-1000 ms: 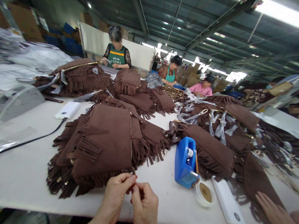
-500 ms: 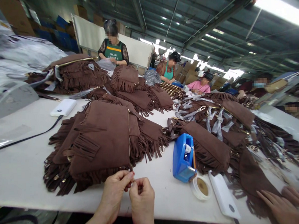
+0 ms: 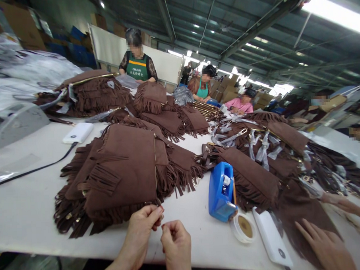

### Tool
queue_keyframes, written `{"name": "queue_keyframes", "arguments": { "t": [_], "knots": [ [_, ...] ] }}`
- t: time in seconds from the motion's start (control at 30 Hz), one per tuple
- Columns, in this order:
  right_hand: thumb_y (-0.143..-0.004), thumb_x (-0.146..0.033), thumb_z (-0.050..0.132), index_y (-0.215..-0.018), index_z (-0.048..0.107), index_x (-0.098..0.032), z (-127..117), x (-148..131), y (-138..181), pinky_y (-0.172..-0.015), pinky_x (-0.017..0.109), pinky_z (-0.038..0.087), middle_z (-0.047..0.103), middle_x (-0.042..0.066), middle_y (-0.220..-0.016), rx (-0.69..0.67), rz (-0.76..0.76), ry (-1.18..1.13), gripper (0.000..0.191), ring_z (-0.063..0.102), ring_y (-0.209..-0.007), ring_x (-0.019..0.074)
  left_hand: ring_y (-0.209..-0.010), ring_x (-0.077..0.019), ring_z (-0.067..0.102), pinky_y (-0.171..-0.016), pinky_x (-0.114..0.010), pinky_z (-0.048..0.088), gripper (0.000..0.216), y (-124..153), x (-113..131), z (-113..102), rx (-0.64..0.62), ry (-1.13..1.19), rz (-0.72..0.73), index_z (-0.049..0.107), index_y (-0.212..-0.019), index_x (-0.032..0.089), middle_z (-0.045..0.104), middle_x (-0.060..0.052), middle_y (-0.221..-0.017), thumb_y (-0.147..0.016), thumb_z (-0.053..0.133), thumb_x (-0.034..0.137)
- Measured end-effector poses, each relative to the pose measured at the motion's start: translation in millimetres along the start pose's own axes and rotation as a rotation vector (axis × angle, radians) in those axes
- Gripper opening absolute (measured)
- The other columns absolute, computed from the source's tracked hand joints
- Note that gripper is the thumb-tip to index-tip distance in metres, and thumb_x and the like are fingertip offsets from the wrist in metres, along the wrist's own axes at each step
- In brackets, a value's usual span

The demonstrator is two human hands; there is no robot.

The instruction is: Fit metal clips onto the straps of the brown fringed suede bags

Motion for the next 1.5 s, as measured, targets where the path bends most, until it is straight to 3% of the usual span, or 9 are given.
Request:
{"name": "queue_keyframes", "arguments": {
  "t": [0.13, 0.27, 0.37, 0.53, 0.67, 0.8, 1.0, 1.23, 1.5],
  "knots": [
    [-0.08, -0.038, 0.044, -0.068, 0.055, -0.018, 4, -11, 5, -0.045, 0.021, 0.036, 0.054, -0.001, -0.059, -0.158, 0.011, 0.102, 0.026, 0.047, -0.047, 0.0107, -0.046, -0.01, 0.039, -0.048, -0.023, 0.032, 0.033, -2, -3, -1, -0.014, -0.013, 0.012, 0.057, -0.051, 0.016, 0.05, 0.003, -0.045, -0.053, 0.065, 0.047],
    [-0.083, -0.043, 0.029, -0.07, 0.055, -0.02, 10, -28, 1, -0.052, 0.027, 0.035, 0.058, 0.005, -0.063, -0.262, -0.046, 0.438, 0.037, 0.051, -0.056, 0.017, -0.048, -0.0098, 0.038, -0.049, -0.023, 0.031, 0.032, -4, -4, -4, -0.015, -0.034, 0.029, 0.059, -0.051, 0.015, 0.049, 0.004, -0.045, -0.053, 0.067, 0.046],
    [-0.085, -0.042, 0.024, -0.068, 0.053, -0.021, 17, -34, -3, -0.055, 0.029, 0.031, 0.06, 0.006, -0.064, -0.305, -0.084, 0.589, 0.04, 0.051, -0.059, 0.0188, -0.047, -0.0098, 0.038, -0.048, -0.023, 0.031, 0.031, -5, -3, -5, -0.018, -0.027, 0.029, 0.059, -0.05, 0.015, 0.047, 0.004, -0.045, -0.052, 0.067, 0.045],
    [-0.084, -0.039, 0.021, -0.068, 0.052, -0.021, 24, -29, -4, -0.054, 0.029, 0.029, 0.059, 0.006, -0.062, -0.283, -0.087, 0.631, 0.04, 0.05, -0.057, 0.0188, -0.048, -0.0107, 0.04, -0.048, -0.023, 0.032, 0.028, -5, -4, -5, -0.001, 0.001, 0.025, 0.06, -0.049, 0.016, 0.047, 0.004, -0.045, -0.05, 0.067, 0.043],
    [-0.079, -0.041, 0.026, -0.062, 0.05, -0.021, 25, -23, -7, -0.054, 0.029, 0.03, 0.058, 0.004, -0.06, -0.188, -0.088, 0.522, 0.035, 0.049, -0.056, 0.0177, -0.056, -0.0124, 0.045, -0.055, -0.023, 0.036, 0.027, -4, -7, -6, 0.021, 0.015, 0.016, 0.063, -0.051, 0.015, 0.055, 0.002, -0.052, -0.048, 0.069, 0.041],
    [-0.073, -0.042, 0.032, -0.055, 0.048, -0.021, 24, -17, -11, -0.055, 0.028, 0.033, 0.056, 0.002, -0.054, -0.151, -0.038, 0.339, 0.032, 0.047, -0.054, 0.0156, -0.049, -0.0102, 0.039, -0.049, -0.023, 0.03, 0.029, -5, -9, -6, 0.025, 0.026, -0.021, 0.063, -0.053, 0.015, 0.051, 0.003, -0.048, -0.047, 0.069, 0.043],
    [-0.065, -0.038, 0.041, -0.048, 0.044, -0.021, 22, -13, -10, -0.05, 0.025, 0.029, 0.043, -0.004, -0.046, -0.13, 0.071, 0.105, 0.024, 0.036, -0.05, 0.0115, -0.047, -0.0094, 0.037, -0.048, -0.023, 0.028, 0.028, -7, -11, -6, 0.011, 0.053, -0.053, 0.06, -0.048, 0.015, 0.049, 0.004, -0.045, -0.046, 0.069, 0.041],
    [-0.06, -0.033, 0.042, -0.047, 0.043, -0.021, 18, 7, -10, -0.044, 0.024, 0.023, 0.031, -0.007, -0.043, -0.106, 0.169, 0.008, 0.018, 0.025, -0.046, 0.0093, -0.052, -0.0095, 0.038, -0.053, -0.023, 0.029, 0.026, -6, -6, -1, -0.053, 0.093, -0.061, 0.059, -0.048, 0.015, 0.053, 0.003, -0.049, -0.047, 0.069, 0.039],
    [-0.073, -0.038, 0.046, -0.059, 0.051, -0.017, 10, 7, 6, -0.043, 0.021, 0.023, 0.041, -0.006, -0.048, -0.159, 0.166, -0.109, 0.026, 0.03, -0.044, 0.0075, -0.057, -0.0107, 0.044, -0.058, -0.023, 0.033, 0.03, -5, -8, 3, -0.171, 0.16, -0.145, 0.064, -0.055, 0.014, 0.061, 0.0, -0.058, -0.048, 0.075, 0.041]
  ]
}}
Point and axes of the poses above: each hand's wrist, its own y-axis away from the middle knuckle, its own z-axis out of the palm, x = y × z, the point moved 6 cm from there along -y, towards the middle knuckle
